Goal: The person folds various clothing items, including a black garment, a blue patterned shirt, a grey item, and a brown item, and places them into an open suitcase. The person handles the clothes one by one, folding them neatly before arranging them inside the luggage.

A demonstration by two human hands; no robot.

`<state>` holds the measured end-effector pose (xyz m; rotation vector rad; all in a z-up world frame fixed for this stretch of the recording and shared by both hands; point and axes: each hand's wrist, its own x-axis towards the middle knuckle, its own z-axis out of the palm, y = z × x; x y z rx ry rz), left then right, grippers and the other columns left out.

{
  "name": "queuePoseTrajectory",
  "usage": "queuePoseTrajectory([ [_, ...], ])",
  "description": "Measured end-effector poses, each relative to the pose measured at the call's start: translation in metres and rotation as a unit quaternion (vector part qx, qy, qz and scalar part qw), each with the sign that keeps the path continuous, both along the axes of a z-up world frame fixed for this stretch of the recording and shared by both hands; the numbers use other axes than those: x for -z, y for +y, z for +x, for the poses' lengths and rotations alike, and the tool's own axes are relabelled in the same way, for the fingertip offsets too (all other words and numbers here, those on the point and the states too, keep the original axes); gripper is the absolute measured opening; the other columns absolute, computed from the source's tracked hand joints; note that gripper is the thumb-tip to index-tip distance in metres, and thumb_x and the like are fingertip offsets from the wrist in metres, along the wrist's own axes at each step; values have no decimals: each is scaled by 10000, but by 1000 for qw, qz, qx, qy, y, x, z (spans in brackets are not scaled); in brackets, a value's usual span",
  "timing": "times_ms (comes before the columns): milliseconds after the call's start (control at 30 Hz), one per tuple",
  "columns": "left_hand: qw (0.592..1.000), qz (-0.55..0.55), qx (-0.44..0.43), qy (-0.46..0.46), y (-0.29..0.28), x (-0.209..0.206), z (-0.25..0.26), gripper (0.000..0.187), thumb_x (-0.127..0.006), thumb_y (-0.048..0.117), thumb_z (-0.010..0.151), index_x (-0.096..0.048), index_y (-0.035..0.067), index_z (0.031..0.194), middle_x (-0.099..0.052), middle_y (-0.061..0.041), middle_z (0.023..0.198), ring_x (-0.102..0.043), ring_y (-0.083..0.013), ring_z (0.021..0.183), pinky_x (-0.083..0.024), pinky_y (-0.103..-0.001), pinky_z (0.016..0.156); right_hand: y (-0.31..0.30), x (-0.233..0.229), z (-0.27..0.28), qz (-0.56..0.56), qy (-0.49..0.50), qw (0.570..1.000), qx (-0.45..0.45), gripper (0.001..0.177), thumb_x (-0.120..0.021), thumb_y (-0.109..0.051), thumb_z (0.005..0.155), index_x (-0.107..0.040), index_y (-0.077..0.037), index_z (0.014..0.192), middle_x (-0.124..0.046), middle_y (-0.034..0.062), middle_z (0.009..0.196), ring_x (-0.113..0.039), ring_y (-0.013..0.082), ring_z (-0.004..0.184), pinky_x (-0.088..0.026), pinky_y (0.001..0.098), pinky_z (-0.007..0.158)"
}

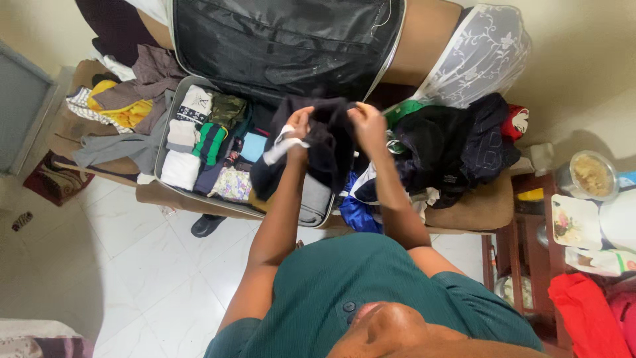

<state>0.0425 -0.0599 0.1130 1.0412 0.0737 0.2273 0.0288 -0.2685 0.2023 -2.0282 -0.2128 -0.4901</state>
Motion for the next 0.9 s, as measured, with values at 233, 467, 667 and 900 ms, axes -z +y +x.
queuePoseTrajectory([
  [233,978,29,-160,128,15,-44,13,234,-557,180,1039,-738,65,1131,-503,33,658,-449,-64,555,-387,-245,516,75,-30,-76,-51,-94,977,-184,783,-882,-138,681,-561,116,1348,-636,321,1244,-613,461,1127,-475,461,961],
  [467,972,210,-109,10,61,-78,4,136,-679,117,956,-712,17,1043,-724,-3,834,-665,-84,723,-539,-226,672,63,51,-12,-3,110,994,7,317,-816,-207,881,-745,-39,1141,-790,192,1117,-787,309,1024,-599,394,900],
  [667,985,88,-58,-137,102,-117,-38,135,-733,110,990,-675,-10,1011,-706,-62,899,-639,-114,809,-513,-258,781,59,116,40,704,399,571,-142,453,-483,-392,1010,-671,-29,1205,-745,158,1166,-726,341,1040,-586,488,926],
  [900,889,327,319,-14,91,-75,-51,296,-581,322,1000,-734,81,925,-745,28,789,-646,-76,720,-516,-244,683,71,82,24,649,402,532,-366,525,-536,-461,1028,-664,-1,1247,-737,181,1145,-723,333,1021,-581,452,930],
])
